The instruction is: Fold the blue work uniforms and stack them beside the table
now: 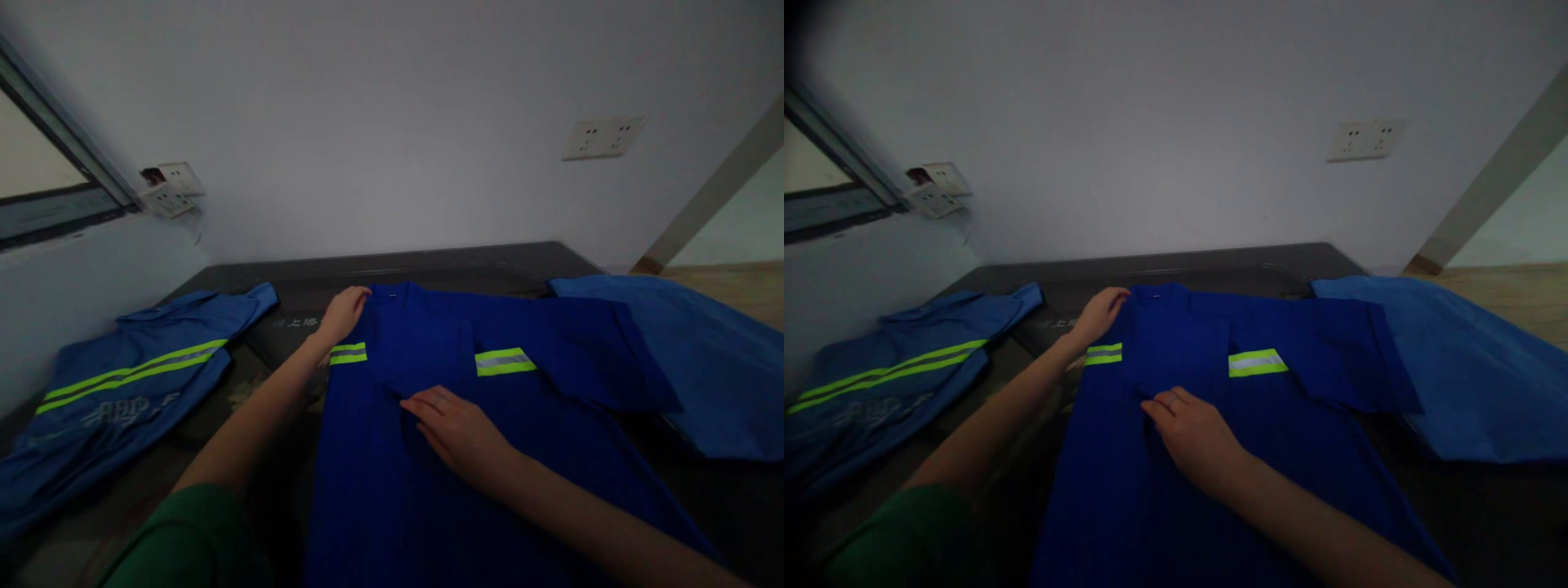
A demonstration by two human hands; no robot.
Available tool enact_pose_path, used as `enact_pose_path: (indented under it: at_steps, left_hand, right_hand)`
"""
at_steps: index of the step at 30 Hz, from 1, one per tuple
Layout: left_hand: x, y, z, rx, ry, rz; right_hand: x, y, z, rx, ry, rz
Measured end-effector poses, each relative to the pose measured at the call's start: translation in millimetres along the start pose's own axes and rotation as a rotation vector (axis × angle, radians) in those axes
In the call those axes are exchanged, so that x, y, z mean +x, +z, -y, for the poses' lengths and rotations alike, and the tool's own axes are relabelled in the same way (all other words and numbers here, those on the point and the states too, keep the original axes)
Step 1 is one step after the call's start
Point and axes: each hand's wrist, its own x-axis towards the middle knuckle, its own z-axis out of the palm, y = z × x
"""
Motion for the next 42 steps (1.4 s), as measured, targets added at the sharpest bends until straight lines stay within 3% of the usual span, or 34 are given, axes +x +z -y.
enact_pose_path:
  at_steps: [3,5,8,15,22,25,27,31,34,42]
  left_hand:
    - [-39,0.6,-29,-0.129,0.170,0.195]
    - [-64,5.9,-37,-0.102,0.142,0.215]
    - [-85,15.1,-32,-0.006,0.009,0.203]
    - [-75,19.9,-17,0.178,-0.178,0.331]
    - [-60,14.2,-22,0.226,-0.332,0.312]
    - [-64,5.7,-30,0.158,-0.231,0.205]
    - [-73,-4.7,-39,-0.040,-0.077,0.188]
    - [-98,-27.5,-63,-0.448,0.209,0.378]
    - [-113,-35.2,-73,-0.514,0.243,0.448]
    - [-120,-30.3,-76,-0.517,0.238,0.426]
  right_hand:
    - [13,23,12,-0.122,-0.044,0.070]
    - [21,33,10,-0.168,-0.008,0.090]
    - [27,37,2,-0.174,0.020,0.088]
    - [32,37,-1,-0.199,0.004,0.067]
    - [37,33,3,-0.108,0.089,0.118]
    - [36,34,2,0.044,0.183,0.109]
    - [35,39,-1,0.142,0.204,0.078]
    - [33,50,-5,0.245,0.158,0.016]
    - [34,55,-5,0.351,0.200,-0.034]
    - [36,52,-7,0.625,0.340,-0.081]
